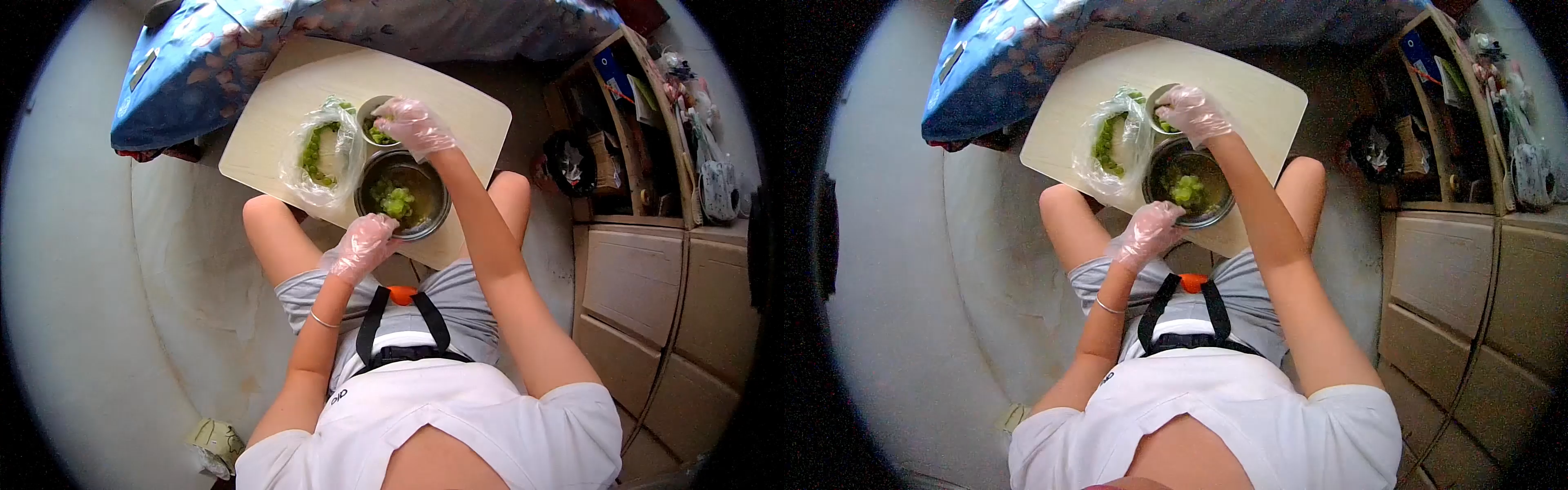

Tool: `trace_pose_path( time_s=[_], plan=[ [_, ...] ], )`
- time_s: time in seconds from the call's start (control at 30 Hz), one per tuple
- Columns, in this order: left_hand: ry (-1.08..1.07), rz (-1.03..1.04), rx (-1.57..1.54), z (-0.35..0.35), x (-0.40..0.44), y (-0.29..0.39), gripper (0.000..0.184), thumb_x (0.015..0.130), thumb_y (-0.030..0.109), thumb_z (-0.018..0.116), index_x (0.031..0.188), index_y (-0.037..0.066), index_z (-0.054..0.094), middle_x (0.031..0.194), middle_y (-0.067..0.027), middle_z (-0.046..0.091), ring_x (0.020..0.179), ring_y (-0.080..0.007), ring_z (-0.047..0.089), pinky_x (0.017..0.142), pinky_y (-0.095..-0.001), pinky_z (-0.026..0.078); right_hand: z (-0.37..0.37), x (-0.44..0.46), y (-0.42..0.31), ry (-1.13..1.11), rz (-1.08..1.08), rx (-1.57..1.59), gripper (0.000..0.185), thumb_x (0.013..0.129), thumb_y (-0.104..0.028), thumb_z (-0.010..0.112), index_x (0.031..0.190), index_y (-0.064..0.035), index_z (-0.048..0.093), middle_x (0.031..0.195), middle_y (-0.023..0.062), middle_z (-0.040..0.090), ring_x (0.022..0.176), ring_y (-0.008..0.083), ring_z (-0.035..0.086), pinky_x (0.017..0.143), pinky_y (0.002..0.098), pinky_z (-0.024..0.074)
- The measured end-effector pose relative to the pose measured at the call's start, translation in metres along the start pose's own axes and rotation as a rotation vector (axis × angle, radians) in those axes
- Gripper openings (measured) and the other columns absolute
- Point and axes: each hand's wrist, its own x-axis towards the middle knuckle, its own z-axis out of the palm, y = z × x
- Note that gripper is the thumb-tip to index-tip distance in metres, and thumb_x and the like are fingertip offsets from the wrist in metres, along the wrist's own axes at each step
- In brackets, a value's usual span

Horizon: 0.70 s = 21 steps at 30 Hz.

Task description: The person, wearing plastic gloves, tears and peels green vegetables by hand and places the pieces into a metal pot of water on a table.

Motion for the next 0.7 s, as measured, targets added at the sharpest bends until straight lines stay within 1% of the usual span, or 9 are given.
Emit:
trace_pose_path(
  time_s=[0.1, 0.17, 0.3, 0.37, 0.4, 0.47, 0.53, 0.6, 0.7],
  plan=[
    [-0.122, 0.046, 0.177, 0.01, -0.007, 0.0, 0.017, 0.076, 0.017, 0.067, 0.085, 0.005, 0.059, 0.085, -0.0126, 0.061, 0.088, -0.0295, 0.06, 0.075, -0.0397, 0.05, 0.015, -0.005, 0.023, 0.15, -0.197, -0.037, 0.021, 0.086, -0.017, 0.063, 0.1, -0.0026, 0.069, 0.101, 0.0148, 0.067, 0.094, 0.0263, 0.064, 0.084, 0.0337, 0.049],
    [-0.082, 0.034, 0.254, 0.03, -0.016, -0.004, 0.017, 0.075, 0.012, 0.063, 0.09, 0.006, 0.059, 0.094, -0.0128, 0.06, 0.096, -0.0286, 0.058, 0.08, -0.0377, 0.049, 0.016, -0.028, 0.016, 0.272, 0.004, 0.162, 0.025, 0.084, -0.019, 0.061, 0.099, -0.0007, 0.069, 0.089, 0.0141, 0.068, 0.084, 0.0264, 0.066, 0.079, 0.0341, 0.0513],
    [0.038, 0.11, 0.026, 0.015, -0.014, 0.0, 0.012, 0.076, 0.009, 0.063, 0.087, 0.004, 0.06, 0.09, -0.0142, 0.062, 0.09, -0.0297, 0.06, 0.077, -0.0393, 0.049, 0.005, -0.089, 0.029, 0.216, 0.369, 0.405, 0.022, 0.085, -0.013, 0.059, 0.097, 0.0031, 0.067, 0.082, 0.0111, 0.068, 0.077, 0.0198, 0.066, 0.074, 0.0297, 0.0517],
    [0.243, -0.075, -0.178, 0.009, -0.017, -0.003, 0.009, 0.081, 0.01, 0.063, 0.083, 0.001, 0.061, 0.084, -0.016, 0.063, 0.077, -0.0317, 0.062, 0.069, -0.04, 0.05, 0.001, -0.119, 0.039, 0.312, 0.551, 0.661, 0.017, 0.084, -0.007, 0.058, 0.093, 0.0042, 0.065, 0.075, 0.0082, 0.066, 0.069, 0.0145, 0.063, 0.067, 0.0259, 0.0511],
    [0.24, -0.073, -0.18, 0.006, -0.019, -0.004, 0.009, 0.081, 0.01, 0.063, 0.083, 0.001, 0.061, 0.084, -0.016, 0.063, 0.077, -0.0317, 0.062, 0.069, -0.04, 0.05, -0.003, -0.131, 0.037, 0.314, 0.555, 0.66, 0.017, 0.084, -0.007, 0.058, 0.093, 0.0042, 0.065, 0.075, 0.0082, 0.066, 0.069, 0.0145, 0.063, 0.067, 0.0259, 0.0511],
    [0.298, -0.403, -0.258, 0.002, -0.024, -0.008, 0.016, 0.086, 0.015, 0.064, 0.079, 0.0, 0.062, 0.079, -0.0178, 0.063, 0.066, -0.0347, 0.059, 0.063, -0.04, 0.05, -0.011, -0.152, 0.031, 0.296, 0.649, 0.632, 0.011, 0.083, -0.005, 0.059, 0.09, 0.0035, 0.063, 0.074, 0.0072, 0.064, 0.064, 0.0132, 0.062, 0.062, 0.0256, 0.0508],
    [0.252, -0.448, -0.265, 0.008, -0.026, -0.018, 0.024, 0.088, 0.022, 0.065, 0.088, -0.002, 0.06, 0.076, -0.0161, 0.062, 0.061, -0.0297, 0.061, 0.057, -0.036, 0.05, -0.001, -0.167, 0.043, 0.321, 0.671, 0.697, 0.009, 0.083, -0.006, 0.06, 0.088, 0.0017, 0.063, 0.074, 0.0066, 0.063, 0.063, 0.0131, 0.061, 0.059, 0.0268, 0.0508],
    [0.136, -0.989, -0.834, 0.009, -0.02, -0.015, 0.038, 0.088, 0.03, 0.067, 0.097, -0.006, 0.055, 0.074, -0.0131, 0.061, 0.061, -0.0222, 0.063, 0.052, -0.0322, 0.051, 0.006, -0.179, 0.05, 0.346, 0.712, 0.839, 0.012, 0.083, -0.006, 0.061, 0.091, 0.0017, 0.063, 0.075, 0.0057, 0.063, 0.062, 0.0136, 0.061, 0.06, 0.0275, 0.0516],
    [0.081, -0.977, -1.093, 0.036, -0.02, -0.035, 0.048, 0.087, 0.036, 0.068, 0.099, -0.007, 0.051, 0.075, -0.0126, 0.061, 0.058, -0.0165, 0.061, 0.048, -0.027, 0.049, 0.008, -0.182, 0.047, 0.29, 0.714, 0.923, 0.012, 0.086, -0.006, 0.06, 0.095, 0.0012, 0.063, 0.078, 0.0043, 0.062, 0.065, 0.0125, 0.059, 0.063, 0.0267, 0.0517]
  ],
)
